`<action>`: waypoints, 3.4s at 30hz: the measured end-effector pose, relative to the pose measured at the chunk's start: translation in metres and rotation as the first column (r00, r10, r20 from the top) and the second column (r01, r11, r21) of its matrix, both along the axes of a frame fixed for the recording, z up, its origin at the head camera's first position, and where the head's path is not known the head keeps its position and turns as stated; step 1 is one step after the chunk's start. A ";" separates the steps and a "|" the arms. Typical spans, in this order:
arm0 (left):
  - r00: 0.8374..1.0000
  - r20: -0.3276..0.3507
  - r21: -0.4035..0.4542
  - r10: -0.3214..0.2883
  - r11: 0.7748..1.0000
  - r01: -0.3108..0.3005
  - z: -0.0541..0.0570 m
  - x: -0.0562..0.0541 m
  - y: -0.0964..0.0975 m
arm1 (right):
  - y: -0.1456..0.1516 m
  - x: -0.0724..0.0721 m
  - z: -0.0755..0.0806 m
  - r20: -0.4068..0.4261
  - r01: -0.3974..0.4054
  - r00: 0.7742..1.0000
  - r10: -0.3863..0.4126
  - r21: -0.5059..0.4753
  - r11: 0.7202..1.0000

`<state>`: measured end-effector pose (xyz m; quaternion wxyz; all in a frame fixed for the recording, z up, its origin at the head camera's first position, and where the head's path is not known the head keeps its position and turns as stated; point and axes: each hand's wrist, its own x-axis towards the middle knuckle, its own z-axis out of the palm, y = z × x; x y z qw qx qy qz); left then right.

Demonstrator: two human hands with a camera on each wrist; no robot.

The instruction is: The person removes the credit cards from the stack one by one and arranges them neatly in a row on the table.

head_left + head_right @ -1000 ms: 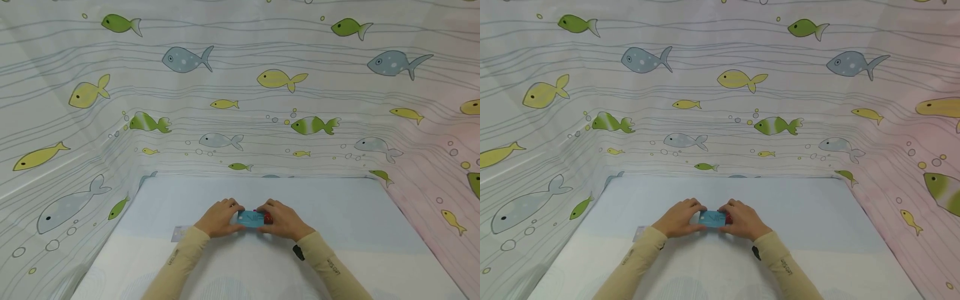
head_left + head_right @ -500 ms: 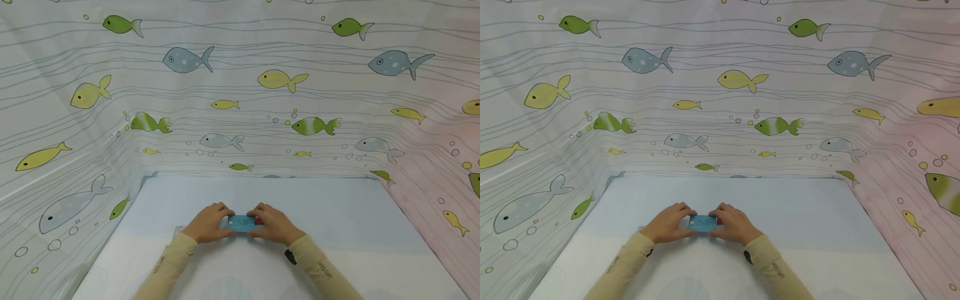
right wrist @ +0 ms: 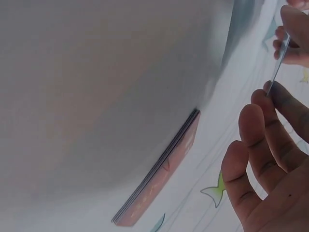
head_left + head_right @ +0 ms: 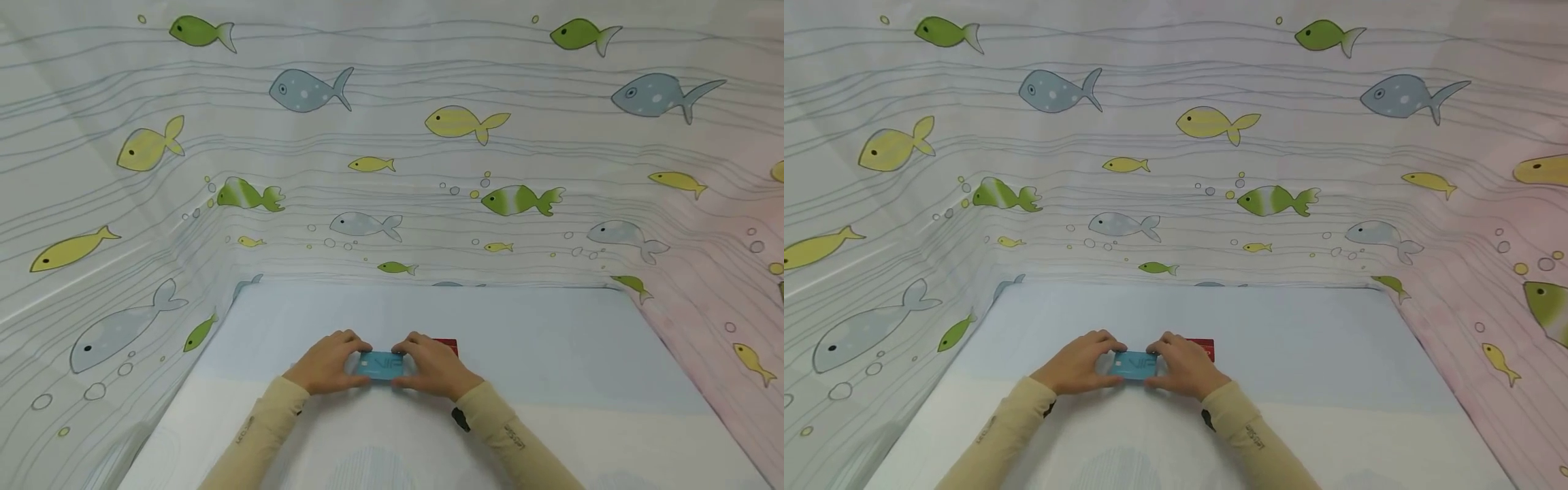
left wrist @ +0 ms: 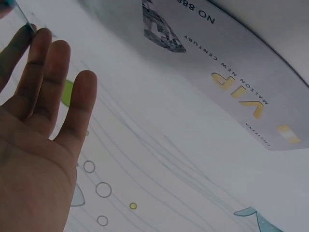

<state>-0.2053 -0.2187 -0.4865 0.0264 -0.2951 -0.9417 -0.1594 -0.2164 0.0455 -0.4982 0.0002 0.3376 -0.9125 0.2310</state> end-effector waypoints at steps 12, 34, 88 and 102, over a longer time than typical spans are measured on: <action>0.998 0.013 0.012 0.067 0.998 -0.067 -0.012 0.006 -0.019 | -0.027 -0.001 -0.002 -0.031 0.009 0.999 -0.009 0.015 1.000; 0.984 0.152 0.041 0.094 0.994 -0.101 -0.014 0.005 -0.041 | -0.053 0.000 -0.010 -0.033 0.008 0.999 -0.004 0.130 0.991; 0.986 0.141 0.001 0.088 0.996 -0.089 -0.012 0.000 -0.039 | -0.058 0.004 -0.009 -0.040 0.022 0.999 -0.015 0.179 0.984; 0.992 0.075 0.035 0.097 0.994 -0.100 -0.011 0.004 -0.030 | -0.049 0.011 -0.007 -0.084 0.047 0.996 -0.033 0.171 0.984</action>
